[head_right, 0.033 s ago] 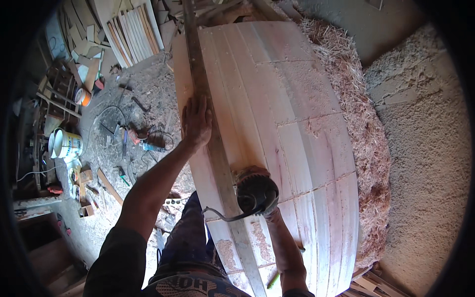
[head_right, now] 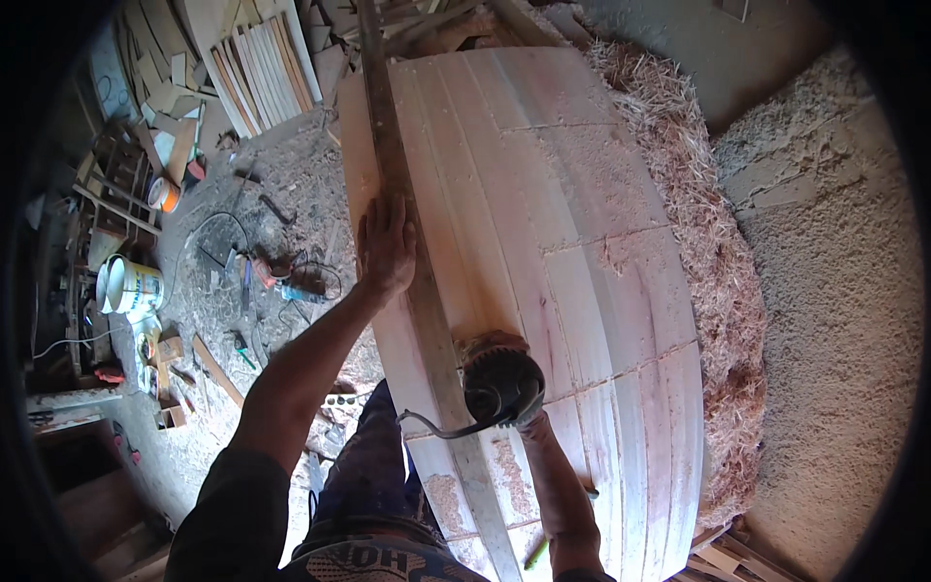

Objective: The person uses a router to create a channel in a large wooden panel, guided by a wooden slat. They adjust the guide slat with a hammer and a small tool, then run the router along the slat to cut the wood.

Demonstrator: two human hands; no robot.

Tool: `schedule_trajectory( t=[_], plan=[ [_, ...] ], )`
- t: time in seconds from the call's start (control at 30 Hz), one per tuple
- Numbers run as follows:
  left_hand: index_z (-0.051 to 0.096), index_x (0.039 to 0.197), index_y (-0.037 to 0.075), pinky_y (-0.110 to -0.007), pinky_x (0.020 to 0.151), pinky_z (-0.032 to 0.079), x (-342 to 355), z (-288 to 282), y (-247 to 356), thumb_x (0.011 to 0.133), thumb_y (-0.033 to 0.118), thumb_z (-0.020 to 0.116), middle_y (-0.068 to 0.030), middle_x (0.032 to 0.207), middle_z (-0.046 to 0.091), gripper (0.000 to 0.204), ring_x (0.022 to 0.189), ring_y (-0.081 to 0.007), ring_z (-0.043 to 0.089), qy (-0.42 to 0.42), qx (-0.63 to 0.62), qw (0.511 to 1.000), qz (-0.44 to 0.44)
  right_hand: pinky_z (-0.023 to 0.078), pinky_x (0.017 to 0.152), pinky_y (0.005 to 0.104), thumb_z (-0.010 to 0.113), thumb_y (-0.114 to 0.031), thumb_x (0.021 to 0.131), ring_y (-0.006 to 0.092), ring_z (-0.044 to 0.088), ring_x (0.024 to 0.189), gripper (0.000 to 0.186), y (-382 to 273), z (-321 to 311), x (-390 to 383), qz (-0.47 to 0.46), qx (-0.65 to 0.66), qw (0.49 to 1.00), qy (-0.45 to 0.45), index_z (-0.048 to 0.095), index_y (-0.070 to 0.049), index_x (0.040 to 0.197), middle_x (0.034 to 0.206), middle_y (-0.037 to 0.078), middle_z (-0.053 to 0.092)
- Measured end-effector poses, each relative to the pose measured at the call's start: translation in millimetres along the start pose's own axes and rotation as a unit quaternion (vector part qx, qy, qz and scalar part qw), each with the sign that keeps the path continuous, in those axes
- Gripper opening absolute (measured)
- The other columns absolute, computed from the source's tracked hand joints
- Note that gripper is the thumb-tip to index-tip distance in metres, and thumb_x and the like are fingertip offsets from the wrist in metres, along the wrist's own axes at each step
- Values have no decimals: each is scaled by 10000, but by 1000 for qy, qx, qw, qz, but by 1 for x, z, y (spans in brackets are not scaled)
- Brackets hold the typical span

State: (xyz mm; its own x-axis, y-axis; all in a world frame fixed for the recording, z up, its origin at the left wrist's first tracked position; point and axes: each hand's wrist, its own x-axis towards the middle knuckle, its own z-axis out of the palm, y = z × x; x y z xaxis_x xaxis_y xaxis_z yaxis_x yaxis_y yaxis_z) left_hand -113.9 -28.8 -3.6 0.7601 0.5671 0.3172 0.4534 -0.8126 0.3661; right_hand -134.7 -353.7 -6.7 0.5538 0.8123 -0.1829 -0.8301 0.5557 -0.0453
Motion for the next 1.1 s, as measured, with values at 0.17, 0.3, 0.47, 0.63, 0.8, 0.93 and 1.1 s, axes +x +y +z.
schedule_trajectory(
  t=[0.17,0.3,0.47,0.63,0.8,0.93,1.1],
  plan=[
    [372,1530,26,-574,1187,233,0,-3,8,1049,271,409,-327,1535,352,541,1429,-508,331,-3,-7,1000,9,486,1086,336,849,-197,789,159,601,1200,642,-7,51,23,-4,-241,969,-48,517,-81,1326,1287,71,606],
    [375,1531,18,-585,1186,229,0,-2,6,1052,276,399,-347,1535,337,544,1431,-516,324,4,-11,1000,13,488,1091,344,816,-196,826,166,605,1203,610,-9,47,41,-11,-314,949,-35,506,-98,1342,1275,76,628],
    [376,1529,16,-601,1187,232,0,-5,4,1040,275,419,-351,1533,335,555,1431,-525,319,3,-19,1000,20,495,1092,373,728,-260,909,205,609,1216,527,-4,18,70,-31,-527,848,-42,496,-131,1364,1309,81,630],
    [371,1530,16,-602,1182,243,2,-7,6,1032,273,418,-355,1521,351,562,1422,-523,332,1,-9,1000,29,470,1115,390,751,-286,880,217,611,1216,570,-8,30,94,-27,-466,884,-24,502,-140,1371,1308,77,640],
    [376,1525,16,-605,1179,237,4,-15,9,1036,271,402,-359,1526,339,551,1420,-522,333,-16,-11,999,27,409,1167,386,857,-315,749,222,589,1244,750,-16,42,120,-169,-877,445,-69,505,-127,1383,1320,73,632],
    [375,1524,17,-608,1187,219,2,-12,7,1037,271,409,-359,1535,324,550,1429,-525,319,-17,-16,999,27,392,1174,393,875,-334,709,236,570,1276,829,-19,40,137,-182,-880,436,-53,489,-116,1410,1353,90,613],
    [345,1549,27,-617,1189,206,0,-9,5,1031,274,427,-352,1553,305,579,1439,-527,299,-19,-30,999,18,416,1146,381,857,-272,711,218,587,1260,756,-17,48,168,-145,-876,457,-56,532,-117,1376,1330,74,642]
  ],
)
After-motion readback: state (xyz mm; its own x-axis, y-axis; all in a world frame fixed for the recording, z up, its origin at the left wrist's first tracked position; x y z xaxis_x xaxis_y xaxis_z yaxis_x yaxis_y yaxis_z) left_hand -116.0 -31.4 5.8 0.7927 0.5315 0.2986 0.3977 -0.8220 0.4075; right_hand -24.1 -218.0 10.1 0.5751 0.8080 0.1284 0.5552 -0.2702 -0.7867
